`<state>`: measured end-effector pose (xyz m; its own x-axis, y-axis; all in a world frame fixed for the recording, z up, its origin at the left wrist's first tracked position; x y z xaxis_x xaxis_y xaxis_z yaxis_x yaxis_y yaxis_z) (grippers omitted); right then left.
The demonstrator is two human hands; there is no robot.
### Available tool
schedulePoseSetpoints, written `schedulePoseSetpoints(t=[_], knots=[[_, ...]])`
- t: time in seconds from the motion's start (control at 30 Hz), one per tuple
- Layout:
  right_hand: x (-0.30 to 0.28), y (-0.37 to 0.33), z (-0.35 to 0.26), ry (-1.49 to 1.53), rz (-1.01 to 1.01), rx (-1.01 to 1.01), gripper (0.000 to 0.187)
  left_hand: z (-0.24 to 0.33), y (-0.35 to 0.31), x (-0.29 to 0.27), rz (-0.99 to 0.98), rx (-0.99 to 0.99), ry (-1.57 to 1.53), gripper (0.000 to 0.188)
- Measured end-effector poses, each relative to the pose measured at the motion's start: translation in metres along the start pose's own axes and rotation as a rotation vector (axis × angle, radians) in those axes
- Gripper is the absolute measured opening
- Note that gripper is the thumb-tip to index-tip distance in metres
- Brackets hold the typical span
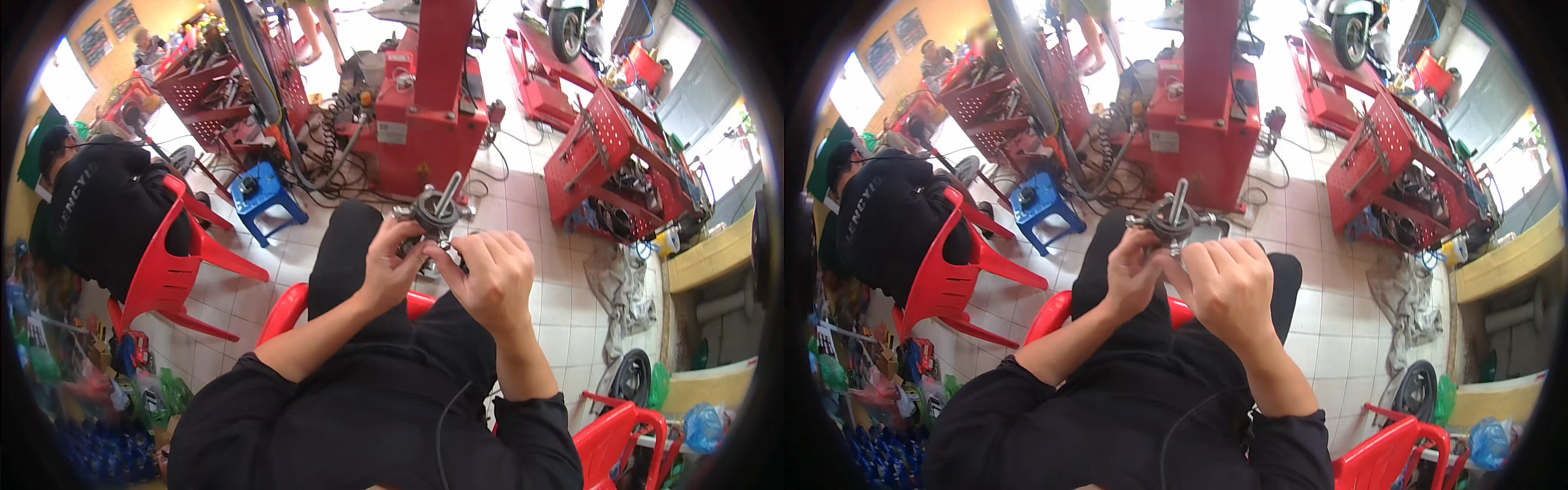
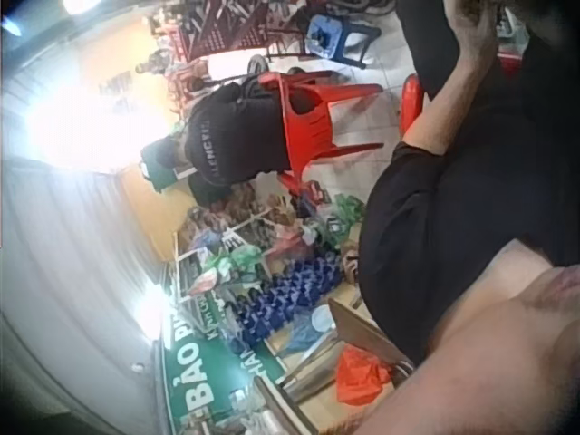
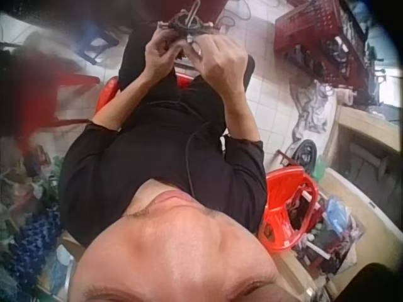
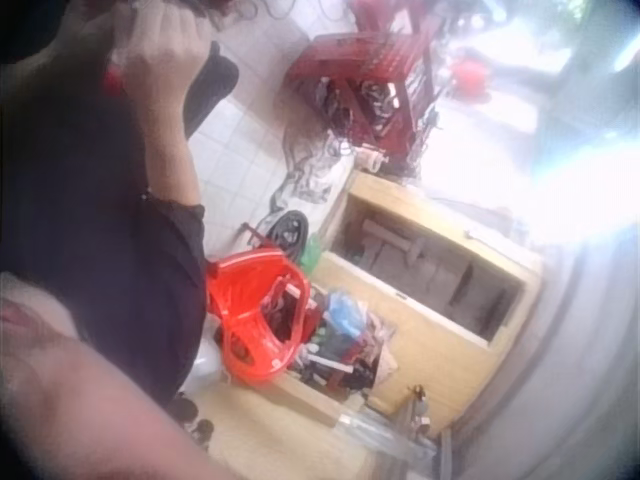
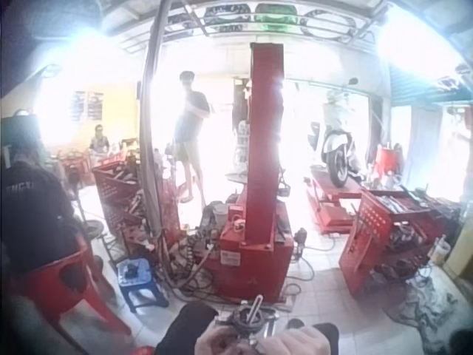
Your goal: The person sits on a red chair in a workshop and assembles a mechanical component, likely a carburetor, using their hands. They manipulate small metal parts, including a spring and a pin, and place them into a metal tray on the floor.
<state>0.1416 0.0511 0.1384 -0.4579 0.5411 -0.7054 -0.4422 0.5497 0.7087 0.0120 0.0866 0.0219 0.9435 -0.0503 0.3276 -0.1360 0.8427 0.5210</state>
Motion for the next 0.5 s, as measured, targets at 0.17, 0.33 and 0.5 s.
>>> schedulePoseSetpoints(t=[0.17, 0.33, 0.5], knots=[[-0.002, 0.005, -0.007, 0.094, 0.082, -0.107, 0.025, 0.02, 0.007, 0.007, -0.078, 0.136, 0.077, 0.022], [0.006, -0.003, -0.01, 0.061, 0.208, -0.134, 0.018, 0.023, 0.007, 0.006, -0.039, 0.155, 0.051, 0.022], [-0.001, -0.003, -0.01, -0.029, 0.095, -0.106, 0.02, 0.026, 0.005, 0.001, -0.038, 0.187, 0.023, 0.019]])
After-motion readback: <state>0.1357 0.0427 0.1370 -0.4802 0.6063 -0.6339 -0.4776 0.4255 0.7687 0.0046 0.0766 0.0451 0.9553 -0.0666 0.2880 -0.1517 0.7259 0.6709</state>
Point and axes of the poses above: each hand's wrist, its own y-axis towards the middle knuckle, its own x-axis out of the palm, z = x × y, the point moved 7 cm from there along y, towards the middle knuckle, and after that the axes turned 13 degrees about -y, right-handed, at the moved point
